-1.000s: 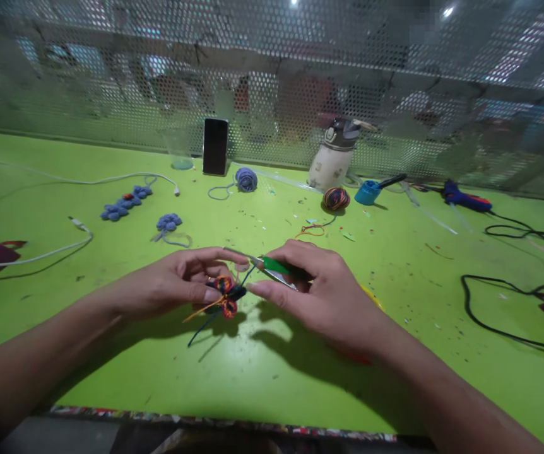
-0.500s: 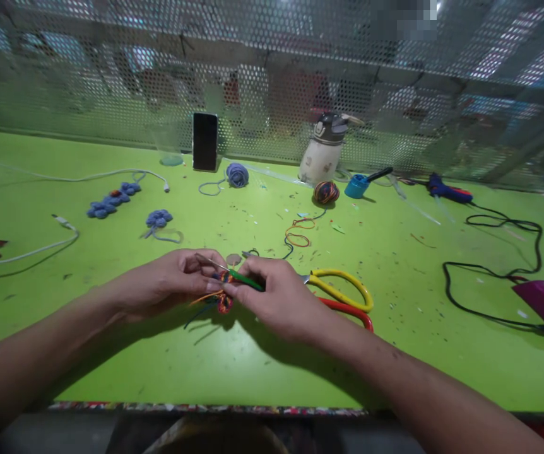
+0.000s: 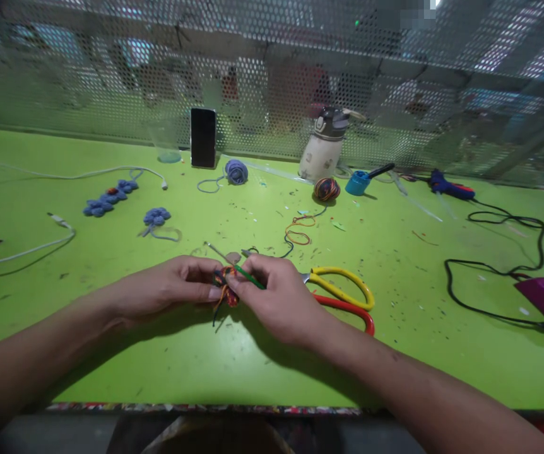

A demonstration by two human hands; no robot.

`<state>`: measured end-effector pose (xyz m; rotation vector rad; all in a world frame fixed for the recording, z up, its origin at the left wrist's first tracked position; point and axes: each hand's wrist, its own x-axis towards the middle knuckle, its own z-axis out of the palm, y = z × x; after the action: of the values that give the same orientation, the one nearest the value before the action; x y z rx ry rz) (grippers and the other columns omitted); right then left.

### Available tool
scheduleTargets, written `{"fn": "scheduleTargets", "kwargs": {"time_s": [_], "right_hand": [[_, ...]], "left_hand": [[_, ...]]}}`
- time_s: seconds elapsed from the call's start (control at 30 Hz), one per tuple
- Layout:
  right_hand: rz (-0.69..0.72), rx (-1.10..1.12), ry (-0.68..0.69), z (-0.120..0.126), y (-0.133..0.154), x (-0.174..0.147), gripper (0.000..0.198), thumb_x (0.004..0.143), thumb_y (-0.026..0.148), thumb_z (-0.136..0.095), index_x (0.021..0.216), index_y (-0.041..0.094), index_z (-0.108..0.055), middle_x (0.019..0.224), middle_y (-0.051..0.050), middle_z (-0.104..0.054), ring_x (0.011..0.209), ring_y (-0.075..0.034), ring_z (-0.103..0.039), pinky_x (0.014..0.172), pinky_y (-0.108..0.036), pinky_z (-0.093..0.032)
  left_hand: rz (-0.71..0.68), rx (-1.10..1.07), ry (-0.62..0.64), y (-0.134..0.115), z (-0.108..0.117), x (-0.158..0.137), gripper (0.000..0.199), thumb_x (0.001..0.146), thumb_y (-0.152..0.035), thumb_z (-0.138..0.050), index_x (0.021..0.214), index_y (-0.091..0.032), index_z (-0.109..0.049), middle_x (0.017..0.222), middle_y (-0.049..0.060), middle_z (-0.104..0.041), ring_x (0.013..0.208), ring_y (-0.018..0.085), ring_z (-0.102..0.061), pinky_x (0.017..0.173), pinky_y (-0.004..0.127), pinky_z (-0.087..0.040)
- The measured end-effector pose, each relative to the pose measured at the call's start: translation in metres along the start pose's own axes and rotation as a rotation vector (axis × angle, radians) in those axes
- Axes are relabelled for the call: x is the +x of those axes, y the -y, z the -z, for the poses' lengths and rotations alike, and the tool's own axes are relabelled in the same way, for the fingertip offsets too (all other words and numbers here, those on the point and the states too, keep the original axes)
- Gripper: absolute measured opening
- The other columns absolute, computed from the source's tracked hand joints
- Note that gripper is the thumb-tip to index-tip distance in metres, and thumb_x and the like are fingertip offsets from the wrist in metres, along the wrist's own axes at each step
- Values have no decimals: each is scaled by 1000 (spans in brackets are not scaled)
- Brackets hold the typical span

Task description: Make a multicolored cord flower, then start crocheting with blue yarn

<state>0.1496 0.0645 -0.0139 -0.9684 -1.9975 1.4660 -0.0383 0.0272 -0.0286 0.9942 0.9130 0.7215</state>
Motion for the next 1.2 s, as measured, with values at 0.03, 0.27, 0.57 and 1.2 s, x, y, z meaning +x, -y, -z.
{"fn": "scheduleTargets", "kwargs": {"time_s": [0.03,0.27,0.57,1.2], "right_hand": [[-44,87,39,1,0,0,18,81,30,-59,71,15,-55,69,-2,-54,64,-12,-46,59,-26,-38],[-154,213,107,6,-1,4,25,80,35,-63,70,13,-58,61,2,-50,52,-7,-38,47,-22,-30],[227,-310,-47,11,14,-6,16,78,15,-61,93,17,-64,64,2,-53,55,-10,-44,51,-23,-35],[158,-247,-38,1,3,-2,5,77,15,-55,73,16,-57,63,0,-55,57,-11,-47,54,-24,-37]], "left_hand": [[-9,-3,3,0,0,0,17,75,-21,-68,91,-15,-70,85,5,-65,74,13,-53,72,28,-38],[10,-128,47,-3,-2,-1,16,71,-18,-70,86,-14,-73,85,6,-68,72,13,-56,73,29,-40],[-10,-136,-104,1,1,2,12,71,-15,-67,82,-10,-72,76,6,-65,61,10,-47,59,25,-33],[3,-114,37,3,-4,0,11,72,-19,-68,79,-10,-69,70,4,-62,58,10,-46,59,26,-33]]}}
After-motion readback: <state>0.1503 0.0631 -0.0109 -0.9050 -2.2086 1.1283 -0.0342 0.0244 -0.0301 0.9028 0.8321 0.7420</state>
